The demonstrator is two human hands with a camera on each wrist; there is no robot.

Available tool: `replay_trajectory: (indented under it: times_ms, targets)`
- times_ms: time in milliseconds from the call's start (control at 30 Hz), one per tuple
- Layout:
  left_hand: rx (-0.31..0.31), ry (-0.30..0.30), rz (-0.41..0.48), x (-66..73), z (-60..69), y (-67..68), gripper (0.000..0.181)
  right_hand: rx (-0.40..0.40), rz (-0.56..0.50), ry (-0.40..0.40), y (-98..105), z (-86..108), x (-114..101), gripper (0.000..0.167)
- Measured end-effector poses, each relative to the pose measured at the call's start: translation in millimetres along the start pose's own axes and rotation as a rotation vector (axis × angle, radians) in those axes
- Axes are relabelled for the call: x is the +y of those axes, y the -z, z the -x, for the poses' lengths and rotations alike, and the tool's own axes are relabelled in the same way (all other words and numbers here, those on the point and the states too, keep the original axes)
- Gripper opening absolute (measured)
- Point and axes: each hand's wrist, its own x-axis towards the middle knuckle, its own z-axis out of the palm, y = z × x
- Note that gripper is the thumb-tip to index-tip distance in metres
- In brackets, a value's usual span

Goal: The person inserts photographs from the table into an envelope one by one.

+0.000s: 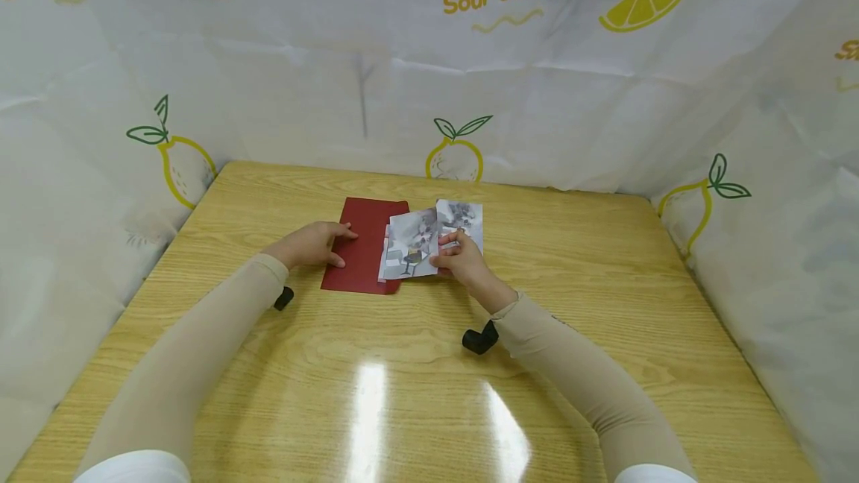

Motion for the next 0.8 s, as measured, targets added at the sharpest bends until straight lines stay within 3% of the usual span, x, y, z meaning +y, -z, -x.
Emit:
replay_trajectory:
  times_ms: [400, 800]
  targets:
    - [-0.012, 0.01, -0.012, 0.0, 0.6, 0.7, 0.059, -0.006, -0.108, -0.075, 0.2, 0.6, 1.0, 0.039]
    - [-0.005, -0.008, -0.006, 0.2, 0.8, 0.9, 0.058, -0.009, -0.108, -0.077, -0.5, 2.4, -0.9, 0.038]
